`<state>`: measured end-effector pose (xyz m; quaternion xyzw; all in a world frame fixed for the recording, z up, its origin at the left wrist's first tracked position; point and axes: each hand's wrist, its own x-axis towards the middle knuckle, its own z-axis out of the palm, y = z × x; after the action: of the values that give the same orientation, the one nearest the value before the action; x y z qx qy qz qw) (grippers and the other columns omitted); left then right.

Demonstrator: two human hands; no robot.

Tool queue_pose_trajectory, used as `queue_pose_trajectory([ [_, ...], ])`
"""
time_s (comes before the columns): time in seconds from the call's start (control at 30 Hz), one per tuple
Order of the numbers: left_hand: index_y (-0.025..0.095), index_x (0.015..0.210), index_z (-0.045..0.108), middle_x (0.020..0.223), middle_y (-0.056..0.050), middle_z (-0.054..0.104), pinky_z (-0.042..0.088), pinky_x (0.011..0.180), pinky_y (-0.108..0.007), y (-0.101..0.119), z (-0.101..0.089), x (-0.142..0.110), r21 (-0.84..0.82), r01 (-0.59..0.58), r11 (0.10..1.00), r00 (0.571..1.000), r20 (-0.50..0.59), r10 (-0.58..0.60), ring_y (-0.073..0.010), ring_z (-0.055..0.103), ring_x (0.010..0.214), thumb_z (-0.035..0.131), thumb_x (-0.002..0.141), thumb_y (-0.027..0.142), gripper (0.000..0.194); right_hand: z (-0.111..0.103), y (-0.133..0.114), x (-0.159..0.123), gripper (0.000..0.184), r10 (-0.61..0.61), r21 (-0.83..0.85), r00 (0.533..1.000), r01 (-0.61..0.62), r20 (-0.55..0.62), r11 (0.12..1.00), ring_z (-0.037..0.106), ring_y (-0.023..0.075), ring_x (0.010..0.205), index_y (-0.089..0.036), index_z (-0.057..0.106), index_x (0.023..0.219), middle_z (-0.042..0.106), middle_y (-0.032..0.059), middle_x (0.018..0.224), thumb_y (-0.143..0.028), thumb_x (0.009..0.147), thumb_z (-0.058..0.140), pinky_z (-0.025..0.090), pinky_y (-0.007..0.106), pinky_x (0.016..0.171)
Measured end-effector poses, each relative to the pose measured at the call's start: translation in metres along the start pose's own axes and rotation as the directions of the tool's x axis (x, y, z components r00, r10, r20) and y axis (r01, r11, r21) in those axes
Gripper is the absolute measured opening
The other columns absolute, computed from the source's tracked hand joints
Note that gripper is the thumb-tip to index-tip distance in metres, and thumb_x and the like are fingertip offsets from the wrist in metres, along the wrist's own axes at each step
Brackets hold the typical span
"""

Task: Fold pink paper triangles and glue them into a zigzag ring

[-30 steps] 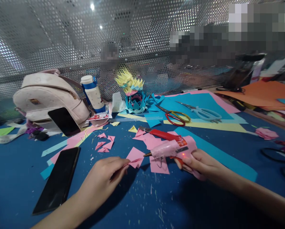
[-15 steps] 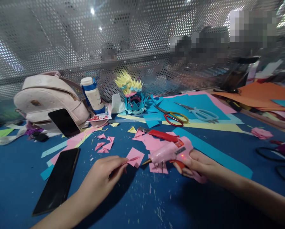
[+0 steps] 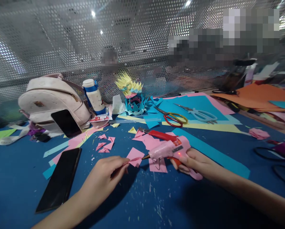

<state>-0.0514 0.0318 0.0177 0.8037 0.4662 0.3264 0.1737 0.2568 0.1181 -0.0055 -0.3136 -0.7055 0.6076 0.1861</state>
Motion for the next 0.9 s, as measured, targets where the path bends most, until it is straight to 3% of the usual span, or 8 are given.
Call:
queue_pose_trajectory([
  [0.2, 0.018, 0.087, 0.067, 0.071, 0.001, 0.067, 0.039, 0.055, -0.019, 0.001, 0.001, 0.0, 0.003, 0.017, 1.0, 1.0, -0.004, -0.017, -0.0098, 0.056, 0.058, 0.05, 0.098, 0.016, 0.02, -0.002, 0.002, 0.004, 0.06, -0.048, 0.029, 0.999, 0.048, 0.009, 0.998, 0.038, 0.0097, 0.052, -0.016, 0.06, 0.076, 0.043, -0.0029, 0.057, -0.072, 0.09, 0.045, 0.032, 0.023, 0.05],
  [0.67, 0.017, 0.086, 0.069, 0.071, -0.001, 0.068, 0.042, 0.057, -0.021, -0.001, 0.001, 0.002, 0.004, 0.034, 0.999, 0.999, 0.008, -0.034, -0.0118, 0.059, 0.059, 0.046, 0.1, 0.022, 0.027, 0.001, -0.009, 0.002, 0.06, -0.036, 0.031, 0.999, 0.037, -0.025, 0.999, 0.037, 0.0086, 0.05, -0.015, 0.058, 0.072, 0.041, -0.0035, 0.056, -0.07, 0.09, 0.046, 0.032, 0.022, 0.049],
  [0.8, 0.016, 0.086, 0.069, 0.069, -0.002, 0.068, 0.043, 0.056, -0.021, -0.002, 0.004, 0.002, -0.013, 0.023, 1.0, 1.0, 0.011, -0.023, -0.0117, 0.058, 0.057, 0.047, 0.1, 0.022, 0.027, -0.003, -0.008, 0.003, 0.059, -0.018, -0.029, 1.0, 0.017, -0.024, 0.999, 0.039, 0.0092, 0.052, -0.015, 0.057, 0.072, 0.042, -0.0027, 0.057, -0.069, 0.091, 0.044, 0.033, 0.023, 0.05],
  [0.9, 0.016, 0.095, 0.07, 0.071, -0.003, 0.069, 0.045, 0.056, -0.022, -0.006, 0.008, 0.0, -0.017, -0.006, 1.0, 0.999, 0.035, 0.007, -0.0124, 0.059, 0.058, 0.046, 0.1, 0.022, 0.025, -0.018, -0.005, -0.001, 0.064, -0.017, -0.141, 0.995, 0.002, -0.102, 0.99, 0.041, 0.0105, 0.052, -0.015, 0.058, 0.072, 0.044, -0.001, 0.058, -0.075, 0.087, 0.043, 0.032, 0.024, 0.049],
])
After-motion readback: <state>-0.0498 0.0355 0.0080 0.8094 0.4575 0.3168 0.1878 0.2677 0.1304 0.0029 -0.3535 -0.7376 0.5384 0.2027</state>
